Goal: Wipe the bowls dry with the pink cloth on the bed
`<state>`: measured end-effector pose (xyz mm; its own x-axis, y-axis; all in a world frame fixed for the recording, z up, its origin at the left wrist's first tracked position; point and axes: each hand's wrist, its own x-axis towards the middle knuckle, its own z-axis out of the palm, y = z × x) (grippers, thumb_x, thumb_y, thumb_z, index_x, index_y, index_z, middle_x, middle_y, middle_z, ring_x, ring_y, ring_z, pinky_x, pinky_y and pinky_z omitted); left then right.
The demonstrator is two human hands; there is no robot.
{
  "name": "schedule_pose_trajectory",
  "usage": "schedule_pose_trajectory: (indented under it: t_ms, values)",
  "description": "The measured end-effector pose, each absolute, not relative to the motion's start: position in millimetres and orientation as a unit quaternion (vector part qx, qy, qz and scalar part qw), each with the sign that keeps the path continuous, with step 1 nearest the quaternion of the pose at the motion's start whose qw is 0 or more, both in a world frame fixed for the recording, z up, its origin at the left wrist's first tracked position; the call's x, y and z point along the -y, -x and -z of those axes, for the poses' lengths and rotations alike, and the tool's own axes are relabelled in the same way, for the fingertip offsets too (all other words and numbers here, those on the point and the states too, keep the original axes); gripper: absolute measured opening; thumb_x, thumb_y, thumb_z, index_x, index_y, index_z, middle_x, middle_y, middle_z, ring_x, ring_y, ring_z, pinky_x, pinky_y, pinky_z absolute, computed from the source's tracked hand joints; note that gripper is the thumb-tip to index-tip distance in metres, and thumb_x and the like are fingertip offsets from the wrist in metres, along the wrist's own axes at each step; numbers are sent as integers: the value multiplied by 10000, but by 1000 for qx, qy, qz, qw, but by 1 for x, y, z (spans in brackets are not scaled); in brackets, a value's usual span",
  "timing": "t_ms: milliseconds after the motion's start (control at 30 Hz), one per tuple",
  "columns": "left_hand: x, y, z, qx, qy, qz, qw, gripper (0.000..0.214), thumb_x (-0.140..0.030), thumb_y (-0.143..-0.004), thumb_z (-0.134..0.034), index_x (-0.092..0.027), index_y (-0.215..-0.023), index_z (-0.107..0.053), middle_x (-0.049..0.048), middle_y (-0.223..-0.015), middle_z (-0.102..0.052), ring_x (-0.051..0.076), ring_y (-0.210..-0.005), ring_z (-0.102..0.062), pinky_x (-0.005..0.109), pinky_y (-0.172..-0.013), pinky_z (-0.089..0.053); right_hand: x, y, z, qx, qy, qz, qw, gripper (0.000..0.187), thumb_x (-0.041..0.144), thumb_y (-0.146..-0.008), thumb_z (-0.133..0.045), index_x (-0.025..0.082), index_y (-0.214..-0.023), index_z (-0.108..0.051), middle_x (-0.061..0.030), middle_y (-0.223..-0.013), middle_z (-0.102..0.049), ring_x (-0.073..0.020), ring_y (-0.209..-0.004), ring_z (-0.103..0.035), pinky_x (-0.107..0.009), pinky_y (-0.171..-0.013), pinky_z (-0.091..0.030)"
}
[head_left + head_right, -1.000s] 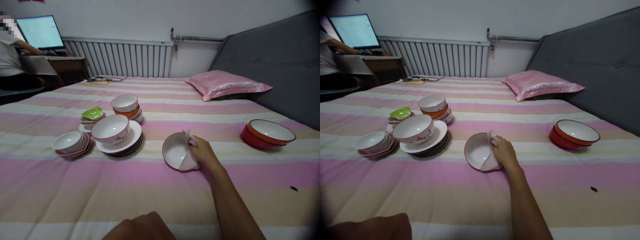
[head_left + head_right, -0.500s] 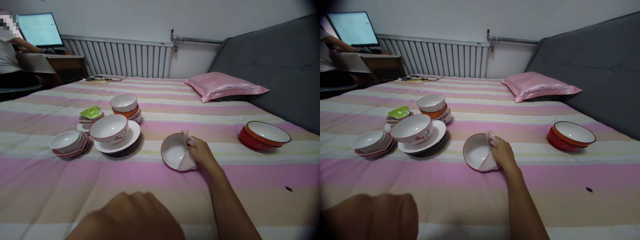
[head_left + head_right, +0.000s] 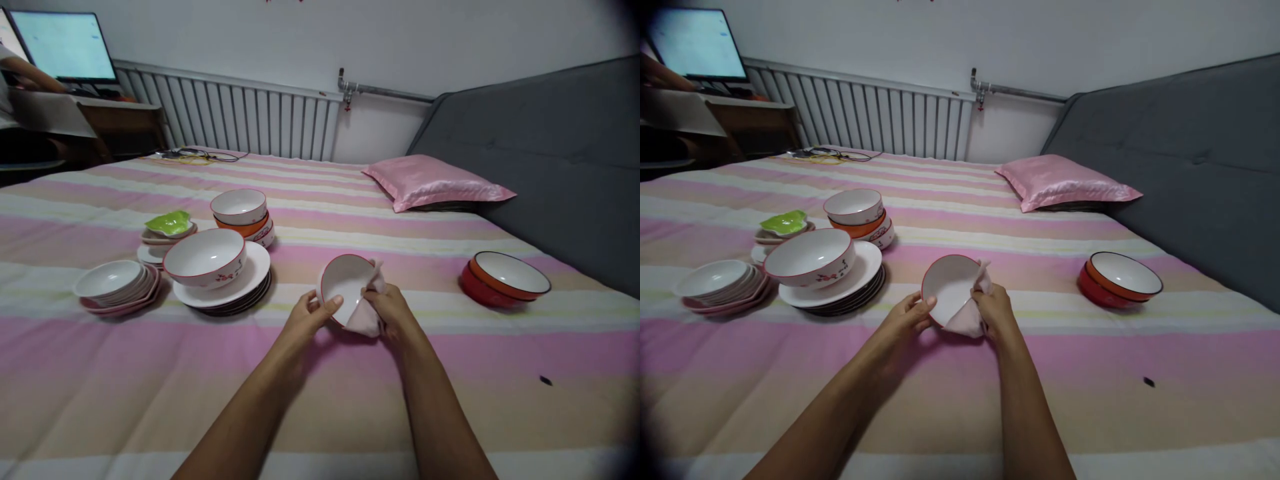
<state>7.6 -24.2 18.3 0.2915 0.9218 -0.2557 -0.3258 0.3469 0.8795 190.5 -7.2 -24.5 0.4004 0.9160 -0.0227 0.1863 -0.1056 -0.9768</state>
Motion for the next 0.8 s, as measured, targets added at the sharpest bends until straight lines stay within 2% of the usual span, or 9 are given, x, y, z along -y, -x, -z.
schedule_pose_trajectory:
  t_ms: [100, 200, 300, 400, 533, 667, 800]
  values:
    - [33, -12, -22, -350, -352, -417, 762, 452, -362, -600, -824, -134, -945, -640, 72, -822, -676, 188, -786, -615, 287, -785, -455, 11, -175, 12, 398, 621, -423, 526, 306, 392, -593, -638, 137, -761, -651, -77, -662, -679, -220, -609, -630, -307, -567, -476]
    - [30, -12, -21, -373, -282, -452, 760, 357, -276, -615, -754, -128, -922, -647, 50, -783, -671, 168, -695, -592, 273, -672, -478, 15, -162, 4, 399, 583, -484, 517, 338, 396, -622, -683, 139, -842, -670, -77, -743, -707, -221, -673, -652, -306, -611, -500]
    - [22, -9, -16, -395, -197, -489, 752, 311, -211, -631, -659, -137, -933, -649, 51, -858, -682, 169, -712, -602, 272, -617, -505, 19, -158, 1, 434, 542, -522, 495, 410, 421, -696, -714, 169, -1015, -669, -79, -928, -728, -235, -836, -673, -334, -744, -525]
    - [17, -6, -15, -387, -163, -498, 759, 308, -185, -651, -609, -137, -952, -649, 56, -875, -682, 167, -706, -614, 263, -571, -515, 23, -161, -2, 462, 504, -545, 485, 522, 477, -755, -703, 233, -1203, -593, -79, -1133, -692, -244, -1011, -651, -360, -858, -524]
    - [17, -5, -19, -380, -125, -515, 758, 362, -152, -647, -579, -130, -1002, -640, 70, -882, -689, 167, -688, -630, 265, -570, -532, 26, -169, -8, 440, 476, -570, 505, 577, 542, -812, -635, 300, -1318, -499, -60, -1323, -593, -215, -1133, -607, -329, -897, -518]
    - [18, -3, -23, -359, -105, -531, 760, 392, -140, -624, -578, -138, -1012, -633, 71, -856, -697, 171, -662, -640, 263, -565, -537, 26, -174, -11, 423, 446, -576, 539, 560, 527, -822, -630, 286, -1314, -514, -63, -1352, -571, -217, -1119, -609, -316, -868, -519]
    - [17, -2, -23, -341, -104, -535, 766, 376, -133, -611, -582, -149, -982, -640, 72, -874, -705, 182, -700, -653, 271, -597, -551, 23, -176, -8, 451, 442, -527, 569, 499, 378, -700, -788, 269, -1160, -628, -64, -1287, -613, -210, -1121, -593, -299, -889, -495]
